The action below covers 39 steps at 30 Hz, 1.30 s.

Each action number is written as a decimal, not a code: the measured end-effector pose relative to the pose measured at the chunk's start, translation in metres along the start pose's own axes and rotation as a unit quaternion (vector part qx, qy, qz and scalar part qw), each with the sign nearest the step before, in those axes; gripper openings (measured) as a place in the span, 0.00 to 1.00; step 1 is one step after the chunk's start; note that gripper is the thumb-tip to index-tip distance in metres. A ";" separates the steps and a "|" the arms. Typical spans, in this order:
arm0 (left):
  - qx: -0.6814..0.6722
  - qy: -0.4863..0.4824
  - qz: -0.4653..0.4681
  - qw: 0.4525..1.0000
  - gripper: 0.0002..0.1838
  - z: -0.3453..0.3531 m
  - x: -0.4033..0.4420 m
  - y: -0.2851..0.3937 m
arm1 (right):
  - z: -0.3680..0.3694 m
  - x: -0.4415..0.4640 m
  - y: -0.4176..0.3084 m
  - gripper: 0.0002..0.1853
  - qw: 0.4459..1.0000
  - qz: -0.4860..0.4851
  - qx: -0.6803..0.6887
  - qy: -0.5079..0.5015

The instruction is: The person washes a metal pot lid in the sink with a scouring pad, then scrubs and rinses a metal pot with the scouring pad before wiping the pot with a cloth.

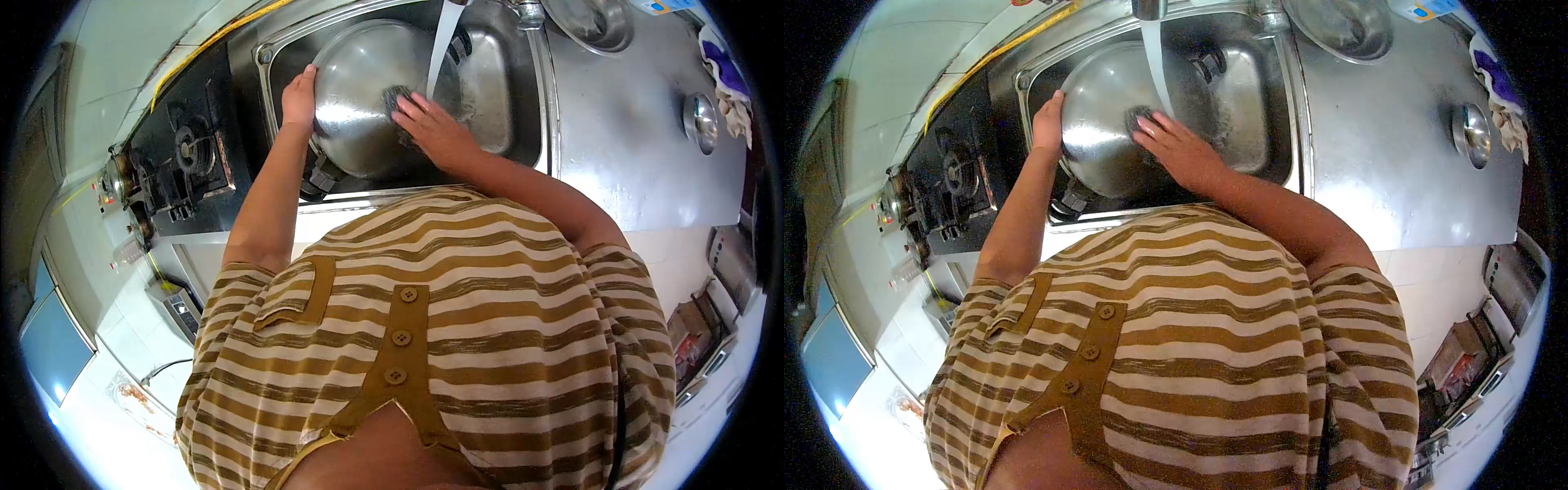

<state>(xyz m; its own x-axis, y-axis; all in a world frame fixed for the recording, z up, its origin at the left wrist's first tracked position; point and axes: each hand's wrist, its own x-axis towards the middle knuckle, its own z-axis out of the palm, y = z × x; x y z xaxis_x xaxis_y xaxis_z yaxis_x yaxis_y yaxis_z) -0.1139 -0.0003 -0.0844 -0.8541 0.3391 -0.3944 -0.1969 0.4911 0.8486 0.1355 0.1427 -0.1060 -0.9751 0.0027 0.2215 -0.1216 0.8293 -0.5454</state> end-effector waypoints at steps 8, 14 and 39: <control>0.021 -0.001 0.001 1.000 0.22 0.000 -0.005 0.004 | 0.013 0.001 0.077 0.26 0.795 0.517 0.303 -0.092; 0.006 0.003 0.007 1.000 0.22 0.001 -0.004 0.007 | 0.015 -0.020 0.010 0.29 0.987 0.140 0.028 -0.072; 0.097 -0.021 0.127 0.987 0.17 -0.003 -0.064 0.008 | 0.002 -0.009 0.132 0.19 0.352 0.492 0.756 0.249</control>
<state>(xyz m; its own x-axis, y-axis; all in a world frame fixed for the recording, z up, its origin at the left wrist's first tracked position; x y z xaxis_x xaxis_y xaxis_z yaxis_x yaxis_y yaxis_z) -0.0621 -0.0207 -0.0515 -0.8424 0.5019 -0.1962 0.1201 0.5297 0.8396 0.1276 0.2508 -0.1811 -0.5755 0.2829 -0.7673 -0.0964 -0.9552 -0.2799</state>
